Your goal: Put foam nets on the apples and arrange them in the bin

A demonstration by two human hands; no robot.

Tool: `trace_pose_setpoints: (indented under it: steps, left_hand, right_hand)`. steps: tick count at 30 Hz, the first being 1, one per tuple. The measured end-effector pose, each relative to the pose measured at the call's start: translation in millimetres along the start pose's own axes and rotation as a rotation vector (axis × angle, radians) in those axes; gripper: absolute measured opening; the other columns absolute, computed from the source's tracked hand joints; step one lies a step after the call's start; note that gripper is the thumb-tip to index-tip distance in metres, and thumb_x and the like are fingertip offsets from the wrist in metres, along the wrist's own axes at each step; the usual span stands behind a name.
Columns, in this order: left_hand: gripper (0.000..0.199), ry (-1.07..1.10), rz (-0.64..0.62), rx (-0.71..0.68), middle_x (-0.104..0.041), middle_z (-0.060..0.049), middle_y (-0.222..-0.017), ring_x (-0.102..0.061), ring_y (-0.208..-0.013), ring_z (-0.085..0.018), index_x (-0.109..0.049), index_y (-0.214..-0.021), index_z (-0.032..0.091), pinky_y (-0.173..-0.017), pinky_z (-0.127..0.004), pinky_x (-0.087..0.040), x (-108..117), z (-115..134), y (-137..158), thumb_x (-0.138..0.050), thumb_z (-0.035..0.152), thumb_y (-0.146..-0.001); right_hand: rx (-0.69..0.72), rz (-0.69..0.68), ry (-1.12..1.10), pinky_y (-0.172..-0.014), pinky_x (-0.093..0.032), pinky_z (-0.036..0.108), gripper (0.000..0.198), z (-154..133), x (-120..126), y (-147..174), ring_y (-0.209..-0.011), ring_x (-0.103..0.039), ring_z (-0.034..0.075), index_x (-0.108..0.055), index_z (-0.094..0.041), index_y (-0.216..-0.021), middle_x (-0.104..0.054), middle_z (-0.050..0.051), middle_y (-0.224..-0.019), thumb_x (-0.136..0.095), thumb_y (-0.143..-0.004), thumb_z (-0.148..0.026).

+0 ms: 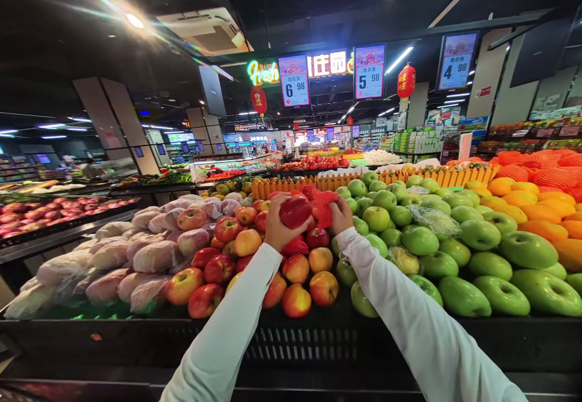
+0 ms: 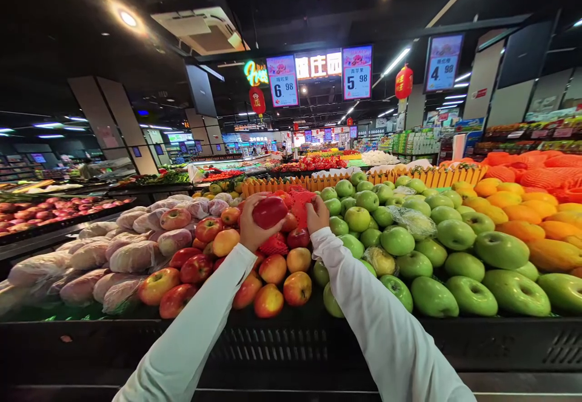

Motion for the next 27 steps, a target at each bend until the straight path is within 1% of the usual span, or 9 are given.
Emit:
trace_pose_setpoints:
  steps: [2,4,8,12,16,18,21,23,27]
  left_hand:
    - [0.066,0.001,0.079,0.135,-0.062,-0.009,-0.121,-0.061,-0.114,-0.027,-0.051,-0.119,0.023,-0.104,-0.048,-0.05,0,-7,1,-0.085,0.041,-0.065]
    - [0.064,-0.001,0.096,0.276,-0.063,-0.008,-0.119,-0.062,-0.11,-0.025,-0.052,-0.117,0.023,-0.101,-0.046,-0.051,-2,-16,3,-0.084,0.044,-0.066]
    - [0.053,0.136,0.026,0.485,-0.065,-0.008,-0.112,-0.063,-0.102,-0.023,-0.055,-0.111,0.021,-0.097,-0.042,-0.05,-13,-30,9,-0.073,0.054,-0.074]
    - [0.051,0.325,-0.018,0.624,-0.066,-0.006,-0.101,-0.061,-0.101,-0.023,-0.06,-0.103,0.02,-0.098,-0.038,-0.047,-23,-37,12,-0.065,0.064,-0.078]
    - [0.058,0.418,-0.022,0.696,-0.067,-0.006,-0.101,-0.058,-0.105,-0.023,-0.062,-0.097,0.02,-0.102,-0.037,-0.044,-27,-44,14,-0.059,0.074,-0.077]
    - [0.061,0.453,-0.048,0.717,-0.067,-0.006,-0.1,-0.059,-0.103,-0.023,-0.062,-0.096,0.02,-0.099,-0.038,-0.047,-28,-47,16,-0.056,0.077,-0.078]
    - [0.06,0.505,-0.085,0.743,-0.068,-0.007,-0.101,-0.061,-0.104,-0.023,-0.062,-0.097,0.019,-0.097,-0.038,-0.05,-29,-49,22,-0.056,0.076,-0.079]
    - [0.059,0.568,-0.111,0.756,-0.068,-0.008,-0.106,-0.062,-0.108,-0.023,-0.062,-0.102,0.019,-0.099,-0.04,-0.05,-29,-48,24,-0.064,0.072,-0.076]
    - [0.074,0.705,-0.169,0.764,-0.065,-0.008,-0.119,-0.06,-0.115,-0.025,-0.058,-0.112,0.021,-0.107,-0.04,-0.046,-30,-40,24,-0.09,0.051,-0.052]
  right_hand:
    - [-0.01,0.002,-0.075,-0.085,-0.051,0.036,0.022,0,0,-1,-0.085,-0.058,0.021,-0.048,-0.024,-0.082,-0.06,0.005,-0.087,-0.042,-0.072,-0.043]
    - [-0.013,-0.027,-0.135,-0.087,-0.051,0.035,0.025,-1,-3,-1,-0.087,-0.059,0.021,-0.05,-0.023,-0.083,-0.06,0.005,-0.088,-0.047,-0.07,-0.044]
    - [-0.036,-0.091,-0.269,-0.099,-0.047,0.04,0.028,2,-9,0,-0.096,-0.059,0.024,-0.056,-0.023,-0.084,-0.064,0.004,-0.092,-0.061,-0.064,-0.044]
    - [-0.018,-0.177,-0.291,-0.108,-0.041,0.045,0.018,7,-11,-1,-0.104,-0.059,0.027,-0.063,-0.023,-0.074,-0.069,0.004,-0.092,-0.06,-0.063,-0.037]
    - [0.02,-0.271,-0.284,-0.109,-0.043,0.047,0.021,6,-15,4,-0.106,-0.061,0.027,-0.067,-0.022,-0.078,-0.071,0.004,-0.095,-0.066,-0.06,-0.032]
    - [0.012,-0.296,-0.272,-0.102,-0.049,0.048,0.038,3,-18,9,-0.109,-0.061,0.028,-0.068,-0.021,-0.097,-0.068,0.007,-0.109,-0.07,-0.06,-0.034]
    - [0.006,-0.346,-0.222,-0.093,-0.055,0.048,0.066,-2,-21,16,-0.115,-0.06,0.031,-0.06,-0.02,-0.12,-0.061,0.013,-0.126,-0.077,-0.059,-0.038]
    - [0.036,-0.403,-0.207,-0.096,-0.053,0.047,0.071,-5,-23,18,-0.118,-0.059,0.031,-0.058,-0.019,-0.122,-0.061,0.013,-0.127,-0.08,-0.057,-0.038]
    - [0.015,-0.434,-0.238,-0.097,-0.053,0.045,0.074,-5,-24,18,-0.115,-0.061,0.029,-0.059,-0.022,-0.119,-0.064,0.01,-0.124,-0.086,-0.053,-0.039]
Point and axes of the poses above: each hand's wrist, its own y-axis away from the middle knuckle, its own x-axis out of the back of the hand, z = x × y, the point moved 3 cm from there along -y, towards the middle knuckle
